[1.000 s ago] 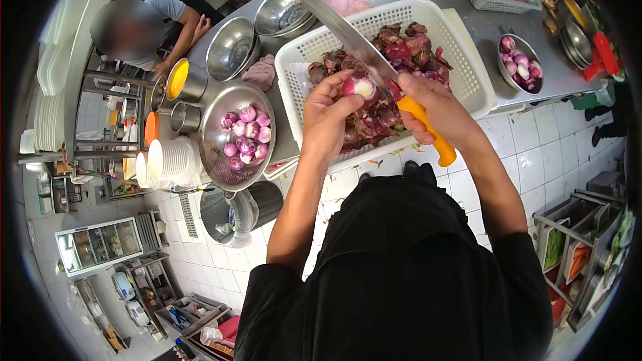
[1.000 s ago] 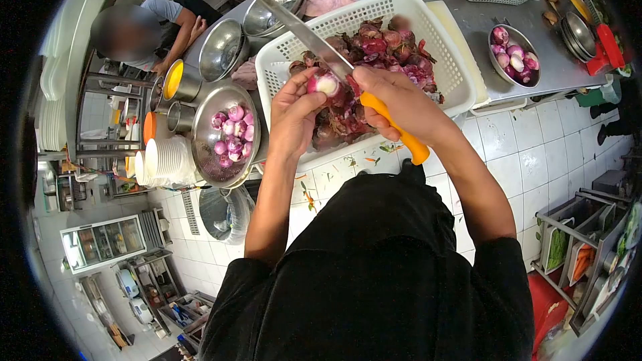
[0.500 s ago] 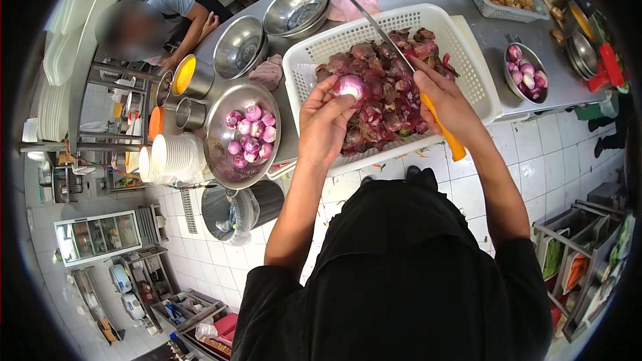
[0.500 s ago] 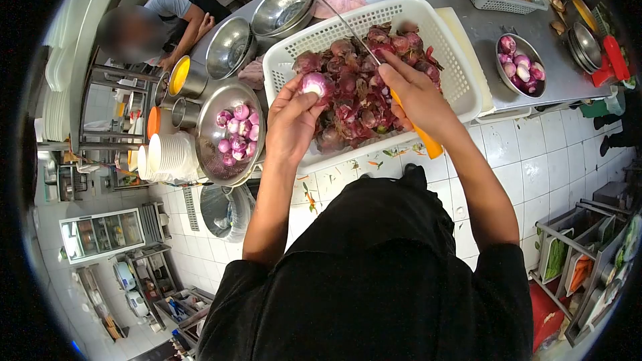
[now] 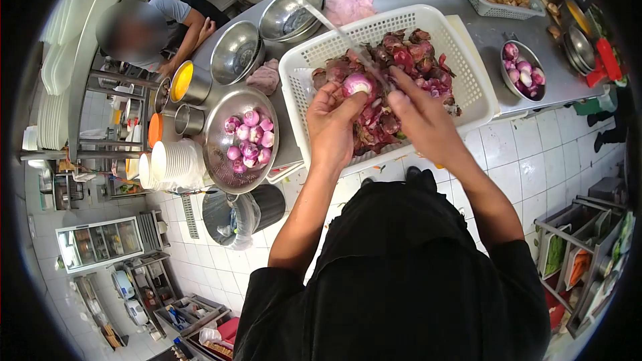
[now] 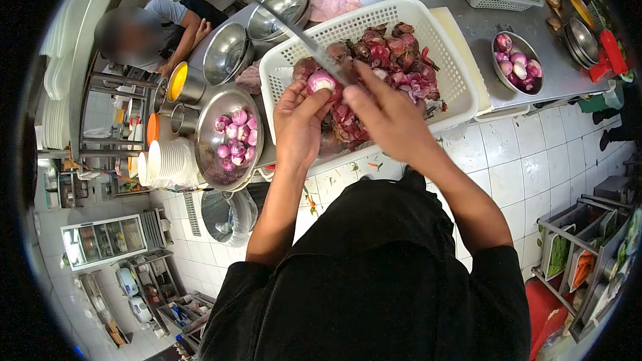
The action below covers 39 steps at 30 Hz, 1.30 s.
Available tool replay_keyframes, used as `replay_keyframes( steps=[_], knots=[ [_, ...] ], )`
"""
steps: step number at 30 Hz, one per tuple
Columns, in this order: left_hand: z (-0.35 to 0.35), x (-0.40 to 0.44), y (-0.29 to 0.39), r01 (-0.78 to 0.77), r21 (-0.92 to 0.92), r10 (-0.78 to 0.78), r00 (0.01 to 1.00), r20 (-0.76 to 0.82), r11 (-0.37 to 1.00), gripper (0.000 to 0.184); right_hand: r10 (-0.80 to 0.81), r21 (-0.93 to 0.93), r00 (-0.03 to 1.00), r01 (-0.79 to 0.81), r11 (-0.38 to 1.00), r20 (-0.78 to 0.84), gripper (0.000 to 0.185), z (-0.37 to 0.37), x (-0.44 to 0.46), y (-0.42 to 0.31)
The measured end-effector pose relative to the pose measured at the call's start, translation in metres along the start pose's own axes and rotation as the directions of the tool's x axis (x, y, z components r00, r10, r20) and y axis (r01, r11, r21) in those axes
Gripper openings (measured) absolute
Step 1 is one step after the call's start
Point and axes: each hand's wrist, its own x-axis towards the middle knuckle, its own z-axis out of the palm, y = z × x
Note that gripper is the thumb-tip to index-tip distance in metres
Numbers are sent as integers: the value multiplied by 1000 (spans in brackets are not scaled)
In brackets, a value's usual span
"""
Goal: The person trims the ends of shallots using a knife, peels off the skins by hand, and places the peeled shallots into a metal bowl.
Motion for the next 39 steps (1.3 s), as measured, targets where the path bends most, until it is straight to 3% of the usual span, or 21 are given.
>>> replay_keyframes(
  steps=[1, 5, 9, 12, 15, 18, 19, 21, 22, 25, 27, 29, 38, 39],
  knots=[
    [0, 0, -2, -10, -15, 10, 1000, 6, 1000, 31, -79, -55, 997, 78, 995, -6, 69, 6, -3, -4],
    [5, -1, -6, -31, -41, 32, 999, 9, 999, 30, -152, -174, 988, 156, 972, 38, 70, 14, -8, -11],
    [4, -2, -6, -74, -32, 74, 997, -3, 997, 30, -110, -153, 990, 123, 981, 86, 66, 11, -8, -19],
    [0, -3, -8, -98, -30, 97, 995, -13, 995, 30, -177, -210, 981, 189, 959, 73, 62, 14, -7, -14],
    [-6, -5, -10, -111, 8, 110, 993, 33, 994, 30, -180, -187, 983, 182, 965, 31, 58, 16, -3, -9],
    [-11, -4, -5, -69, 107, 63, 996, 62, 992, 32, -201, -36, 979, 201, 979, -16, 49, 19, 2, 9],
    [-17, -3, -4, -65, 65, 59, 994, 96, 996, 33, -35, 82, 995, 27, 996, 93, 48, 10, 3, 4],
    [-31, 0, -4, -53, -19, 55, 984, 167, 998, 36, 249, 247, 904, -345, 906, 348, 49, -12, 6, -11],
    [-35, -2, -2, -29, -19, 32, 977, 211, 999, 39, 245, 241, 935, -307, 921, 256, 54, -9, 9, -11],
    [-32, -8, 2, 10, -88, 16, 960, 281, 996, 44, 270, 202, 940, -311, 929, 207, 56, -19, 19, 1],
    [-29, -9, 4, 16, -101, 11, 964, 265, 995, 43, 367, 195, 918, -392, 899, 152, 55, -23, 21, 8],
    [-29, -6, 3, -1, -100, 26, 968, 250, 995, 42, 385, 215, 920, -391, 895, 73, 61, -23, 22, 8],
    [-15, 1, -2, 49, -138, -19, 977, 211, 989, 35, 205, 243, 966, -239, 940, 154, 63, -23, 7, -2],
    [-9, 0, 0, 57, -142, -28, 980, 196, 988, 34, 128, 175, 986, -145, 974, 104, 64, -20, 5, -1]
  ],
)
